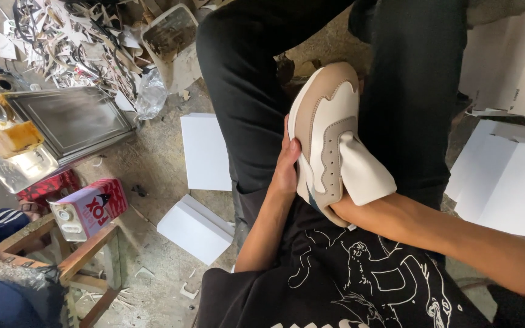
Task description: Inserting stuffing into shoes and packing them into a shoebox with tissue paper.
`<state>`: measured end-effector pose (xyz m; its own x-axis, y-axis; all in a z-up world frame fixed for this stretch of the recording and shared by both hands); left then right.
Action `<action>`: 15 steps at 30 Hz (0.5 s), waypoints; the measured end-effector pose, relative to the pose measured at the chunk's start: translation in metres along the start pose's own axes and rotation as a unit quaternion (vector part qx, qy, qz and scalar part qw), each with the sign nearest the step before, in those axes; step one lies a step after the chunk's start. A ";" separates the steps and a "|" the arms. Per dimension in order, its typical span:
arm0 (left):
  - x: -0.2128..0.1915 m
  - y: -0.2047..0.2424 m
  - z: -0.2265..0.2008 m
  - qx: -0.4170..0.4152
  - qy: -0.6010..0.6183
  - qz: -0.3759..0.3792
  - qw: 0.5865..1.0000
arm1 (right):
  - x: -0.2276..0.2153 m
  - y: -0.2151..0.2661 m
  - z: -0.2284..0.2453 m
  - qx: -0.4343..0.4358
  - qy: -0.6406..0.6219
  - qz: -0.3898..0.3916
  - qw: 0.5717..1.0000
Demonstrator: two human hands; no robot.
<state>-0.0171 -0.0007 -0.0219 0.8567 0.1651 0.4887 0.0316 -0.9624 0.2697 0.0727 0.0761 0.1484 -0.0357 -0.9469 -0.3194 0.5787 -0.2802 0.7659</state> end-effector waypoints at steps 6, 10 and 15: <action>0.005 -0.001 -0.005 -0.014 0.001 0.010 1.000 | 0.000 0.004 0.005 0.000 0.011 0.015 1.000; 0.017 -0.001 -0.023 -0.032 0.019 0.007 0.999 | -0.001 0.011 -0.003 -0.004 0.020 0.022 1.000; 0.017 0.000 -0.019 -0.163 0.073 -0.045 0.983 | -0.008 0.014 -0.011 -0.004 0.035 0.038 0.999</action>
<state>-0.0121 0.0059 0.0025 0.7737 0.2995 0.5583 -0.0820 -0.8265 0.5570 0.0899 0.0814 0.1550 0.0658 -0.9521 -0.2987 0.5841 -0.2060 0.7851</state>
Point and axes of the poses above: each hand's wrist, its own y-axis away from the middle knuckle, its own x-axis out of the palm, z = x × y, the point moved 1 cm from there along -y, towards the middle knuckle, and after that the axes turned 2 degrees about -y, right-handed, at the moved point
